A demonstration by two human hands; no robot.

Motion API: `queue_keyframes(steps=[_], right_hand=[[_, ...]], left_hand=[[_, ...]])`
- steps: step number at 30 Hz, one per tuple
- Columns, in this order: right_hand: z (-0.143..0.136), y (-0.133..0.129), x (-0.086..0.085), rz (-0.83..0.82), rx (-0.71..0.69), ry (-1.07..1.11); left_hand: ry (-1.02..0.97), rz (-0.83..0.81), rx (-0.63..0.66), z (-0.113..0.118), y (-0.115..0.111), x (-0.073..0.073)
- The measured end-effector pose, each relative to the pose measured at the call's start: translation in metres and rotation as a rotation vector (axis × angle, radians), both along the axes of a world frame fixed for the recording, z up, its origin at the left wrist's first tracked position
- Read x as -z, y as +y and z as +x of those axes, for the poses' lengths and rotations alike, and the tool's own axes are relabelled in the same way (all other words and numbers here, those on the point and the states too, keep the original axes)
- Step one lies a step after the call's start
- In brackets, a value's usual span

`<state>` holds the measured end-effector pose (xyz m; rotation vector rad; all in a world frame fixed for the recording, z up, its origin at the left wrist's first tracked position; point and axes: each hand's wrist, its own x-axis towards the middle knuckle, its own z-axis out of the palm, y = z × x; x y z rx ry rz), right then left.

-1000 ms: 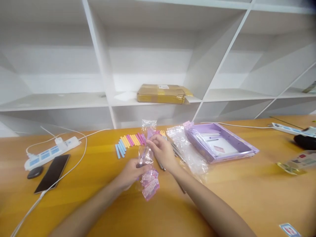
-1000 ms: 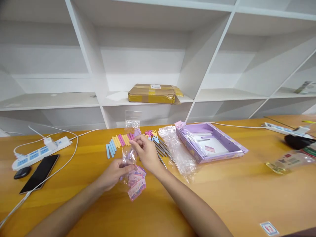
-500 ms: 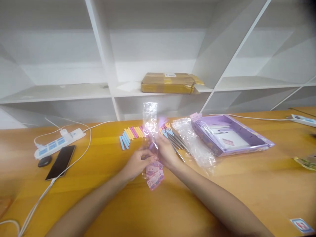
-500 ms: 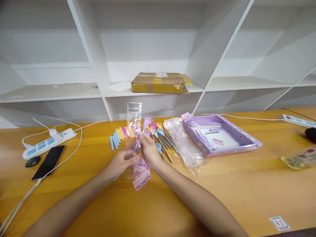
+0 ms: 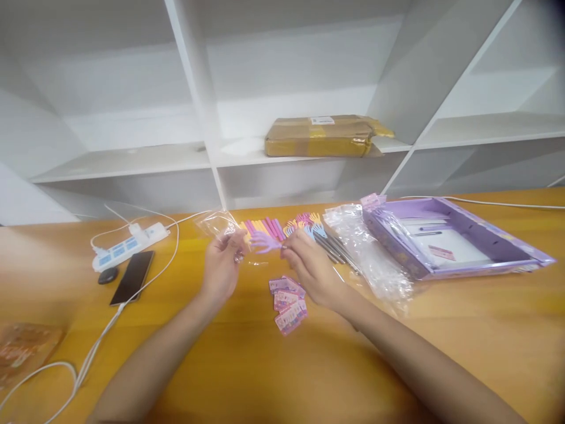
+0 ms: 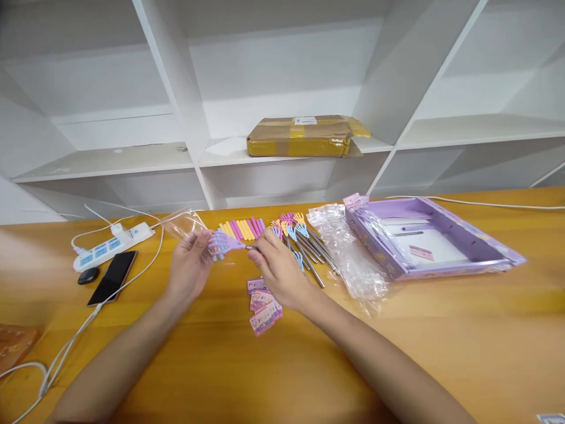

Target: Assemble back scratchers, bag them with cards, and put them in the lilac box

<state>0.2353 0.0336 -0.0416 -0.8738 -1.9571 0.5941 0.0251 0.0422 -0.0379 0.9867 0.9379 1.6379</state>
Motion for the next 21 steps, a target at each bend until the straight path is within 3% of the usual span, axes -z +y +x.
queue_keyframes(steps=[6, 13, 21], right_hand=[[-0.003, -0.020, -0.001, 0.204, 0.078, -0.474], [-0.001, -0.017, 0.005, 0.224, 0.182, -0.477], [-0.004, -0.018, 0.005, 0.255, 0.184, -0.489]], left_hand=[[0.003, 0.133, -0.117, -0.014, 0.000, -0.021], [-0.057, 0.020, -0.081, -0.009, -0.008, -0.029], [-0.172, 0.046, -0.070, -0.007, -0.009, -0.027]])
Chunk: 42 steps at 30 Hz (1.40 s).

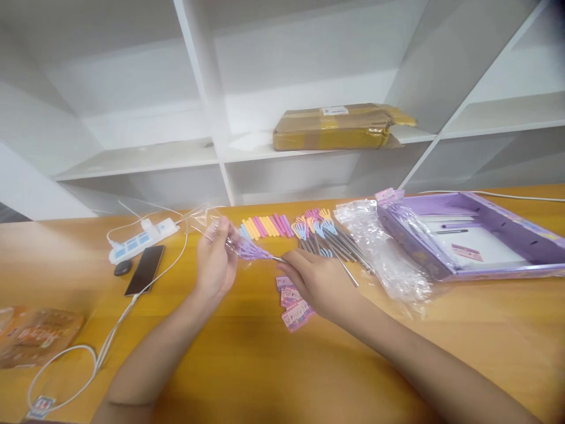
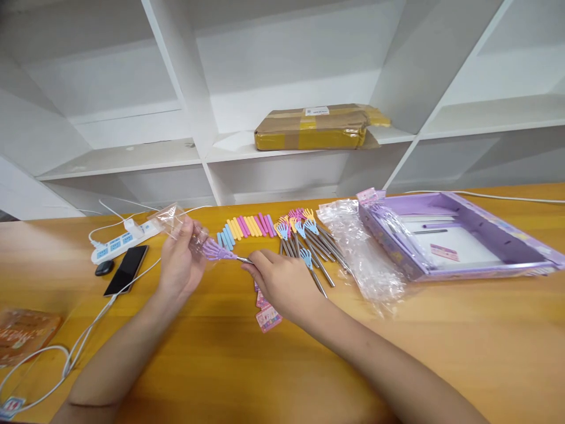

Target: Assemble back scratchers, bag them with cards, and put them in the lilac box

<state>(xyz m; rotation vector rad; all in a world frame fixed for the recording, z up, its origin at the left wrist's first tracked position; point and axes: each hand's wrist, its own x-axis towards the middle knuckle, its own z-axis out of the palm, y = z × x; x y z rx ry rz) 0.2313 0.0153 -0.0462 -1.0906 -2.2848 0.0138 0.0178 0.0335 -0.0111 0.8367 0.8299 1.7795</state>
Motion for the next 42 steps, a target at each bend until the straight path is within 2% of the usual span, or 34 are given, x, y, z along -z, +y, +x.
queue_keyframes(steps=[6, 13, 22, 26, 32, 35, 39, 42], right_hand=[[0.000, 0.005, 0.004, 0.003, -0.025, 0.013], [0.003, 0.009, 0.004, -0.024, -0.005, 0.052], [0.014, 0.016, -0.002, -0.006, 0.073, 0.089], [0.018, 0.017, -0.010, -0.099, 0.128, 0.055], [0.025, 0.004, -0.031, -0.264, -0.063, 0.100], [0.025, -0.006, -0.040, -0.281, -0.095, 0.103], [0.021, -0.013, -0.039, -0.282, -0.108, 0.123], [0.021, -0.010, -0.035, -0.303, -0.109, 0.124]], left_hand=[[-0.037, -0.016, 0.045, 0.004, -0.005, -0.002], [-0.072, -0.092, 0.101, 0.013, -0.009, 0.005], [0.088, -0.047, 0.174, 0.016, -0.008, 0.013], [0.121, -0.059, 0.192, 0.018, -0.007, 0.015], [0.335, -0.076, 0.231, 0.014, -0.008, 0.020], [0.391, -0.099, 0.257, 0.011, -0.009, 0.025], [0.377, -0.062, 0.274, 0.011, -0.010, 0.028], [0.354, -0.041, 0.232, 0.011, -0.011, 0.024]])
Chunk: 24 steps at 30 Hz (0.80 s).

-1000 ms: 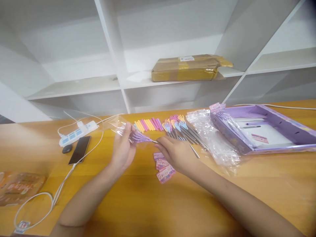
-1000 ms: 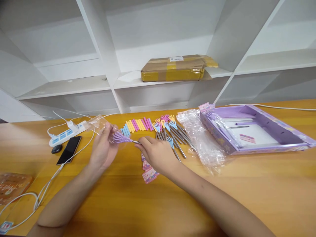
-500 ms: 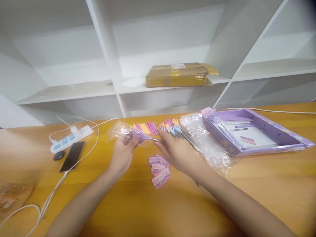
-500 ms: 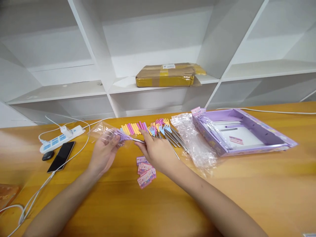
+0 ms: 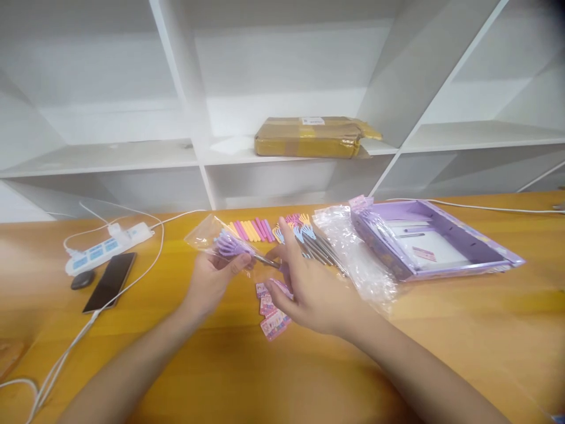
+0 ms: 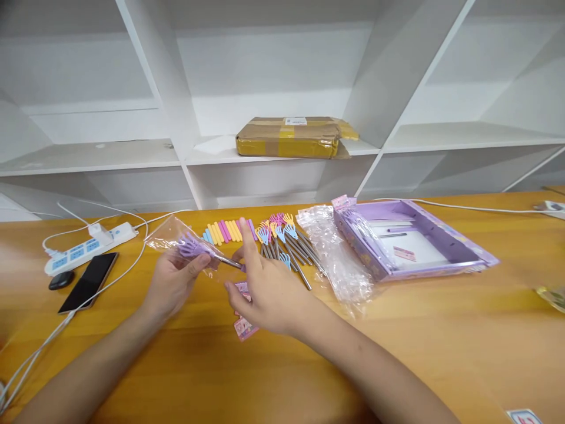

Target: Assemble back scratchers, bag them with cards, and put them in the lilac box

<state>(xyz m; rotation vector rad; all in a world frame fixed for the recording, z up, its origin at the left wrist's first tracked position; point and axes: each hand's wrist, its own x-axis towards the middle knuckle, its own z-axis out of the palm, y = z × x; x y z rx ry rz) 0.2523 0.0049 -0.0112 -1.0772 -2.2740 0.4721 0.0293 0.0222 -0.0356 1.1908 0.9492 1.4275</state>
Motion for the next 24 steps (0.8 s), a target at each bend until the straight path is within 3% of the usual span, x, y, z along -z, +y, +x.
queue_keyframes(steps=[5, 9, 13, 17, 24], right_hand=[[0.004, 0.008, 0.001, -0.040, 0.071, -0.022], [0.001, 0.010, 0.003, 0.015, 0.107, -0.040], [-0.009, 0.009, 0.014, 0.014, 0.117, -0.004], [-0.015, 0.006, 0.019, -0.096, 0.138, 0.007], [-0.004, 0.002, -0.004, -0.136, 0.048, 0.129]], left_hand=[[-0.096, 0.056, -0.117, -0.010, 0.005, -0.018], [-0.163, 0.020, -0.089, -0.018, 0.012, -0.026], [-0.150, -0.047, -0.021, -0.009, 0.012, -0.016], [-0.152, -0.125, 0.052, 0.004, 0.010, -0.002], [-0.210, -0.074, 0.000, -0.006, 0.018, -0.005]])
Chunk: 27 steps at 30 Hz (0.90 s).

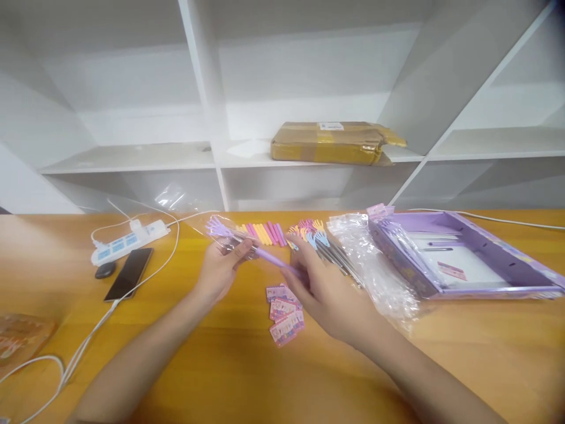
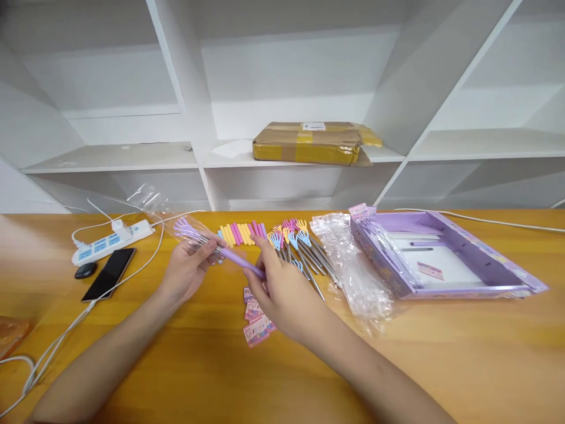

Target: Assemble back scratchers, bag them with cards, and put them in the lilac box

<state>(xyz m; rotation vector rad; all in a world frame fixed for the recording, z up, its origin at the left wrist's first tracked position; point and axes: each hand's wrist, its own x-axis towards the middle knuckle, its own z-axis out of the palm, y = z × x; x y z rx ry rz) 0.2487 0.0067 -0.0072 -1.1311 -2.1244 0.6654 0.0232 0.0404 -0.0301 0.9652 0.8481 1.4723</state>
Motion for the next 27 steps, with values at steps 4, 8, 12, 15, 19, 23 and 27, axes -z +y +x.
queue_keyframes(steps=[4, 8, 12, 15, 19, 23, 27], right_hand=[[0.008, -0.003, -0.010, -0.002, -0.105, 0.143], [0.012, -0.005, -0.009, -0.074, -0.242, 0.286], [0.014, -0.003, -0.002, -0.068, -0.233, 0.345], [0.015, -0.001, 0.001, -0.065, -0.187, 0.371], [0.014, 0.003, 0.002, 0.010, -0.122, 0.326], [0.008, 0.005, 0.003, 0.139, -0.083, 0.261], [0.007, 0.004, 0.003, 0.196, -0.114, 0.212]], left_hand=[[-0.074, -0.012, -0.012, -0.010, 0.007, -0.006], [-0.141, -0.044, 0.025, -0.014, 0.008, -0.009], [-0.175, -0.049, 0.066, -0.016, 0.007, -0.009], [-0.163, -0.045, 0.093, -0.016, 0.006, -0.009], [-0.097, -0.040, 0.200, -0.012, 0.000, -0.005], [-0.035, -0.041, 0.272, -0.005, -0.008, -0.003], [0.027, -0.038, 0.274, -0.002, -0.011, -0.004]])
